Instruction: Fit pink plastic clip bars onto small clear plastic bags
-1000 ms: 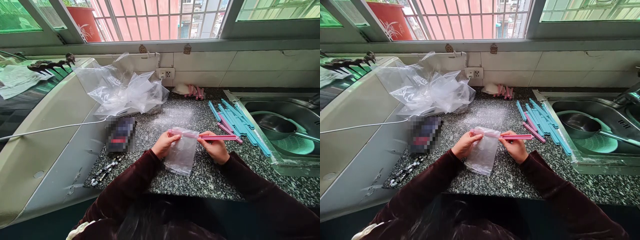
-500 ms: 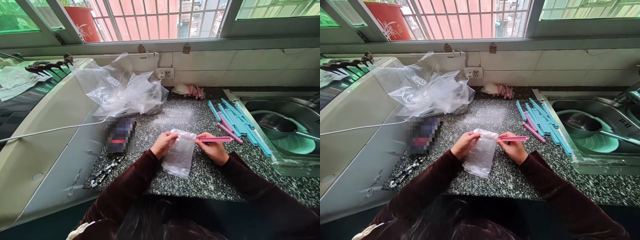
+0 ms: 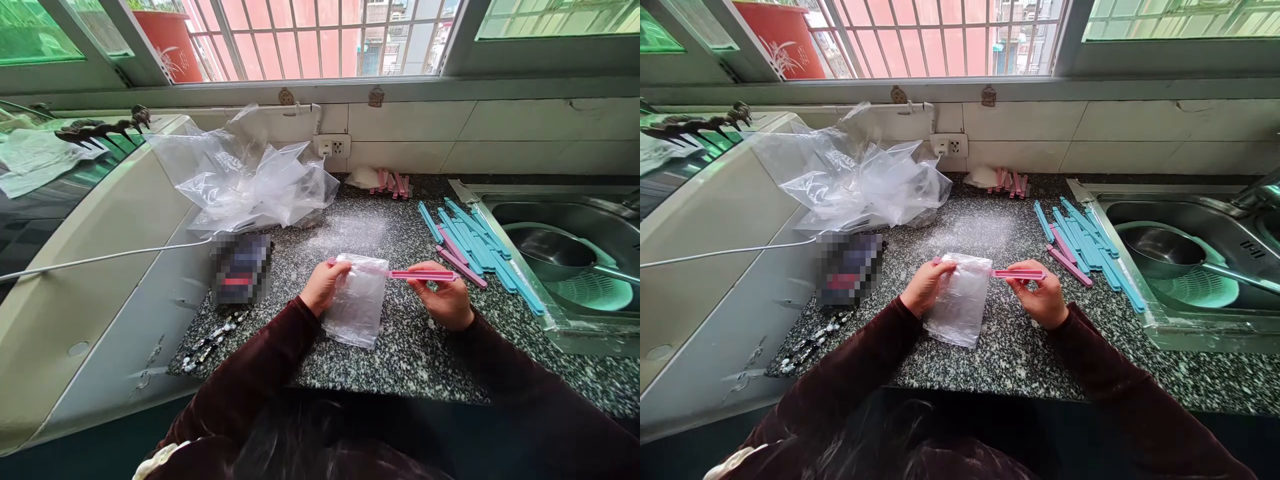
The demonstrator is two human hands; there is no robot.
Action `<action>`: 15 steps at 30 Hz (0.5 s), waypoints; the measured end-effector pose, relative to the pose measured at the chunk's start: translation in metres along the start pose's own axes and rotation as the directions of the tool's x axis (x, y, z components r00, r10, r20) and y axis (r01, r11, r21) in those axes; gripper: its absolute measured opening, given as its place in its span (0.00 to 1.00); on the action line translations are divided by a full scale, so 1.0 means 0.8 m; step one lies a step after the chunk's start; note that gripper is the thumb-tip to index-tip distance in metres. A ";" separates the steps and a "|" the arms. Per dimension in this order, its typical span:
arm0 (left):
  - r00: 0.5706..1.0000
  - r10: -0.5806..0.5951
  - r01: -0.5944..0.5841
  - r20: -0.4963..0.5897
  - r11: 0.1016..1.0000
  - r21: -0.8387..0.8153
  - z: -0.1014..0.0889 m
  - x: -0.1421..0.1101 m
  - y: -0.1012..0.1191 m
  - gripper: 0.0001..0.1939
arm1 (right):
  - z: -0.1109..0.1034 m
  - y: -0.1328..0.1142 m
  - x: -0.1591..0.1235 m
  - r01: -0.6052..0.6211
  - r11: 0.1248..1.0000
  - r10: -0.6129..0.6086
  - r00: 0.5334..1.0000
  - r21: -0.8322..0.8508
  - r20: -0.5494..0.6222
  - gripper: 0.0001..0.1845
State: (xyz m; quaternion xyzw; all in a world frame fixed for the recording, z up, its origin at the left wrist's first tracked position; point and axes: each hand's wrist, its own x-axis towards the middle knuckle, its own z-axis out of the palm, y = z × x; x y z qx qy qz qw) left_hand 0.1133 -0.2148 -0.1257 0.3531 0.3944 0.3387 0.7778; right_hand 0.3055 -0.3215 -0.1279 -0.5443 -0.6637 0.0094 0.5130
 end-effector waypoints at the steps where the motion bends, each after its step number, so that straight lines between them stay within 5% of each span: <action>1: 1.000 0.002 -0.002 0.002 1.000 0.000 0.000 0.000 -0.001 0.16 | 0.001 -0.001 -0.001 -0.005 1.000 0.005 1.000 0.007 -0.005 0.04; 15: 0.998 0.039 -0.043 0.048 0.995 0.089 -0.005 0.005 -0.012 0.18 | 0.008 0.001 -0.001 0.050 0.998 -0.048 0.996 0.036 -0.075 0.04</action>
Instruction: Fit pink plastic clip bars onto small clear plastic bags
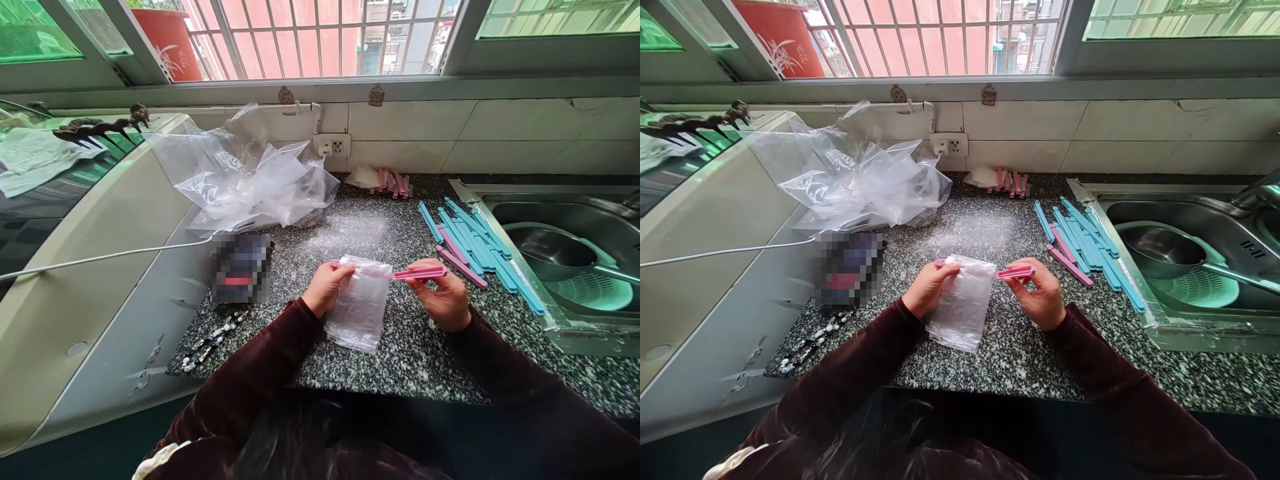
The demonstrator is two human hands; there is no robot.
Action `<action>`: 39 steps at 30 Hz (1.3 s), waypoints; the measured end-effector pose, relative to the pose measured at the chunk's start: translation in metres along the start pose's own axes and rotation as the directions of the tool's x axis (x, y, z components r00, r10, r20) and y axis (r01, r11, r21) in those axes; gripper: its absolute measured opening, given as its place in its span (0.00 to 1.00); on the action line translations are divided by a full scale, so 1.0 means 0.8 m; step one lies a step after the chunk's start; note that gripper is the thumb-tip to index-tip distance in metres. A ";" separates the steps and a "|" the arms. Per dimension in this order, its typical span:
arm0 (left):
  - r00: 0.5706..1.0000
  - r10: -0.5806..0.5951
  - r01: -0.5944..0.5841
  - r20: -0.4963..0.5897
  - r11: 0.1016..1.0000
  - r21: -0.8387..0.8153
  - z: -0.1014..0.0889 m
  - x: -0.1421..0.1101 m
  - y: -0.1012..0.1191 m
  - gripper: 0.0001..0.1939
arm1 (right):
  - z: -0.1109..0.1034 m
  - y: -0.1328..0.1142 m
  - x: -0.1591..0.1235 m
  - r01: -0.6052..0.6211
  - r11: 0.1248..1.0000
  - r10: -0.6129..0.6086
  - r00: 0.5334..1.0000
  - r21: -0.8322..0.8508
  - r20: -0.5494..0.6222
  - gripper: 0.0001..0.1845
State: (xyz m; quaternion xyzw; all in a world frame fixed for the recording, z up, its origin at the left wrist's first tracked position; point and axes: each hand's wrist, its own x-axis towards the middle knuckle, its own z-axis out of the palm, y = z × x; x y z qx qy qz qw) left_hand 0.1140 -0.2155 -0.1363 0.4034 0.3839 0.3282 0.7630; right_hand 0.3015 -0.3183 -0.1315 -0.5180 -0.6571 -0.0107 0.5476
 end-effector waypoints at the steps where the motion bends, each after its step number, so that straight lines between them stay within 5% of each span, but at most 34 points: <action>1: 1.000 0.007 -0.007 -0.004 1.000 0.017 0.000 0.000 -0.001 0.18 | 0.001 -0.001 0.000 -0.014 1.000 0.014 1.000 -0.001 0.005 0.04; 9: 0.999 0.048 -0.049 0.014 0.992 0.119 0.004 -0.002 -0.007 0.20 | 0.005 -0.007 -0.002 -0.092 0.996 0.092 0.992 -0.005 0.081 0.03; 29: 0.999 0.016 -0.022 0.030 0.979 0.202 0.008 -0.003 -0.004 0.20 | 0.019 -0.008 0.002 0.077 0.988 -0.065 0.993 -0.134 0.097 0.05; 39: 0.998 -0.027 0.012 0.060 0.972 0.234 0.012 -0.005 0.002 0.19 | 0.026 -0.004 -0.002 0.038 0.989 -0.008 0.980 -0.143 0.200 0.04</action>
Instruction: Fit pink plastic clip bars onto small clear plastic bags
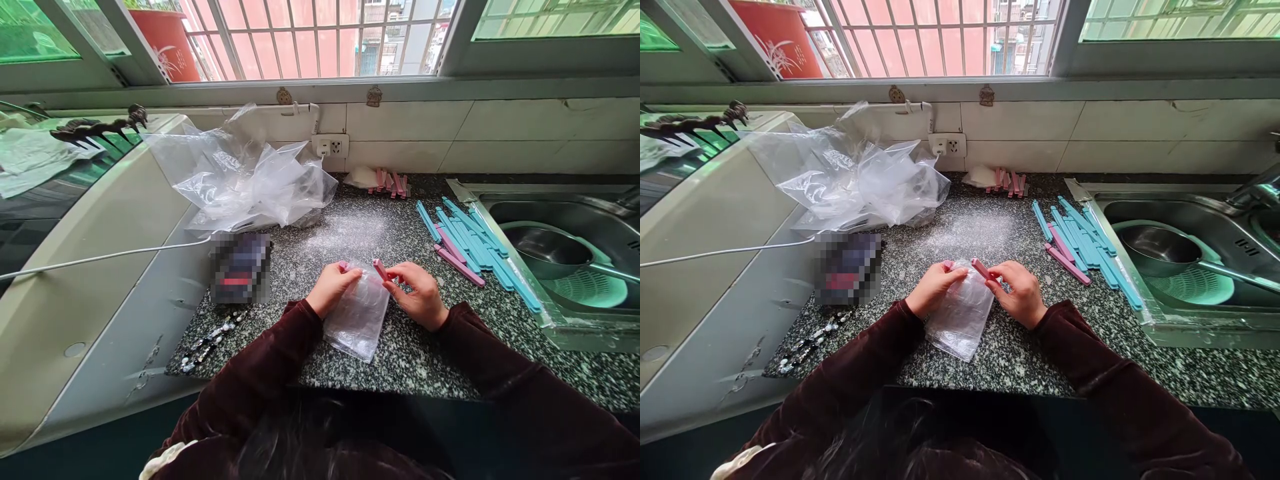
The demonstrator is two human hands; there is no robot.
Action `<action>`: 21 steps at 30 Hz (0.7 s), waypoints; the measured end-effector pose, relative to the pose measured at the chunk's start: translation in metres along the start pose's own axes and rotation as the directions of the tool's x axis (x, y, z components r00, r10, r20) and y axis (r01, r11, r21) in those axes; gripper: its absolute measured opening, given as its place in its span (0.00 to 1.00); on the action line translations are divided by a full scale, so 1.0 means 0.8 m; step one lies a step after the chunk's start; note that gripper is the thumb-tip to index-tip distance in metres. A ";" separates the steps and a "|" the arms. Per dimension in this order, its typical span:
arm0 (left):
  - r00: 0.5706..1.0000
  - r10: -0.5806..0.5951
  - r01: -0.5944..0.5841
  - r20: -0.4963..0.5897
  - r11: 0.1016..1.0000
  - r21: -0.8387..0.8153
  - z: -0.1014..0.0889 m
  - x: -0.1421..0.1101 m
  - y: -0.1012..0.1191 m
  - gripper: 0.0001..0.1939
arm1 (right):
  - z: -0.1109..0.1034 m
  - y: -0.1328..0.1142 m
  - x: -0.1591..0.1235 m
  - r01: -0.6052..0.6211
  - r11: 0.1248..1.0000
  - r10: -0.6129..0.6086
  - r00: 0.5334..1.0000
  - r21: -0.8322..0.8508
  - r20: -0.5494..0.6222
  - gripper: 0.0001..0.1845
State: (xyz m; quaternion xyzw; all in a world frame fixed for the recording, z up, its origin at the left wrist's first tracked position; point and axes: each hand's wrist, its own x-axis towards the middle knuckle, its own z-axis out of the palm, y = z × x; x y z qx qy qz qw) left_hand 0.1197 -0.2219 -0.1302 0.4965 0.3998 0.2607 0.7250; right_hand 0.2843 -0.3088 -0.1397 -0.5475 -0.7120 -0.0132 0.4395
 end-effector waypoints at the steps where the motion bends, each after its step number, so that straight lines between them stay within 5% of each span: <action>1: 1.000 -0.004 0.004 0.006 1.000 -0.002 0.000 0.000 0.001 0.20 | 0.001 0.000 0.000 0.003 1.000 -0.002 1.000 -0.005 0.006 0.04; 21: 0.991 0.031 -0.030 0.131 0.999 -0.014 -0.009 0.000 -0.004 0.17 | 0.003 -0.001 -0.002 0.081 0.987 -0.075 0.996 -0.136 0.047 0.04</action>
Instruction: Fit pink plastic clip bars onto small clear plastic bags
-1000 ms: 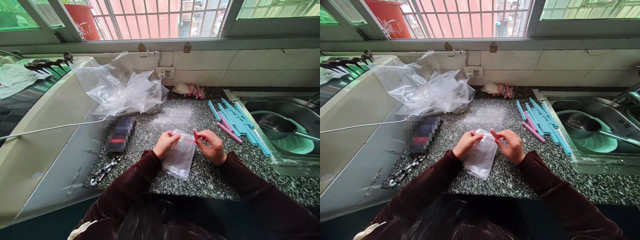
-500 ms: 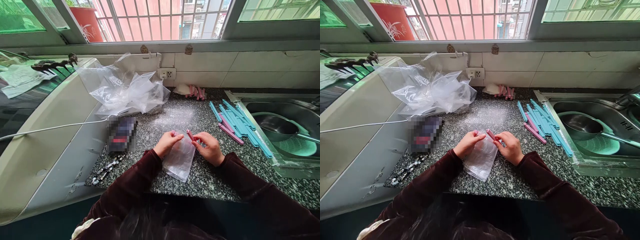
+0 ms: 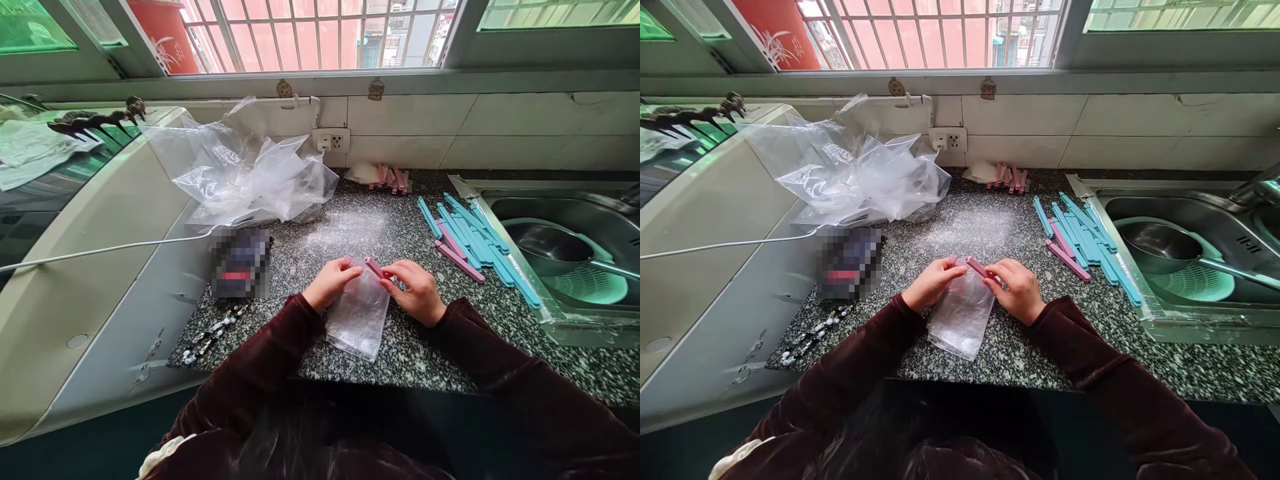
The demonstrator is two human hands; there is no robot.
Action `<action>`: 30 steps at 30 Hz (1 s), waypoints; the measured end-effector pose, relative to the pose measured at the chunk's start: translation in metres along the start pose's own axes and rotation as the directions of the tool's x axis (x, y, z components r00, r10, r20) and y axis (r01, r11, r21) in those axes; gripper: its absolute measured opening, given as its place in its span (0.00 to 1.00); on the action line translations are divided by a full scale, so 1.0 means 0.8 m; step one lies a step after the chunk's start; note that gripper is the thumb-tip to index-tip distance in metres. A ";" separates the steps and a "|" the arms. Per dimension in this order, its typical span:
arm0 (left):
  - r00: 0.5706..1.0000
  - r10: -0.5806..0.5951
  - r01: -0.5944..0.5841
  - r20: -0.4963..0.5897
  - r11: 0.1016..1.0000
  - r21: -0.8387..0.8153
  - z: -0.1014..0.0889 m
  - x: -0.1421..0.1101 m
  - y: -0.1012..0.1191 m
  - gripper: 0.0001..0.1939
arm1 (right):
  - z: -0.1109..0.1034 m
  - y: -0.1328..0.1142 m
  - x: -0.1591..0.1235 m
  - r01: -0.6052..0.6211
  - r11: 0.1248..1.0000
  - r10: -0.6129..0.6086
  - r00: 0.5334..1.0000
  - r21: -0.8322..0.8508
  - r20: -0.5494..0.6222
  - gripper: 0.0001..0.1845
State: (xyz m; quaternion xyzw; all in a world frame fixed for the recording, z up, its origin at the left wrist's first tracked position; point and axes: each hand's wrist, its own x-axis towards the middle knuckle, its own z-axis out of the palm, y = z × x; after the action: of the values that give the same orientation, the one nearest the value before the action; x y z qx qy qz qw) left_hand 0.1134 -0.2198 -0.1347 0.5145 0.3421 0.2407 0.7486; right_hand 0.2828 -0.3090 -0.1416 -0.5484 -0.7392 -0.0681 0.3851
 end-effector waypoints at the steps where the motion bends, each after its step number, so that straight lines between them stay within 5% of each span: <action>1: 1.000 0.005 -0.005 0.000 1.000 0.006 0.000 0.000 0.000 0.17 | 0.000 0.000 0.000 0.007 1.000 -0.007 1.000 -0.009 0.003 0.04; 20: 0.996 0.081 -0.087 0.035 0.964 0.250 0.001 -0.002 0.004 0.06 | 0.008 -0.004 -0.001 0.025 0.995 -0.023 0.999 -0.095 0.022 0.05; 30: 0.952 0.297 -0.207 -0.072 0.802 0.560 0.000 -0.003 0.002 0.17 | 0.011 -0.007 -0.001 0.055 0.986 -0.050 0.998 -0.159 0.037 0.06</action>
State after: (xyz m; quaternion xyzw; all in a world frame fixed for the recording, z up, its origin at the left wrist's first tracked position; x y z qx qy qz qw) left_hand 0.1120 -0.2209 -0.1322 0.7267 0.3823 0.2703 0.5027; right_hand 0.2737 -0.3072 -0.1469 -0.5589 -0.7517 -0.1281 0.3259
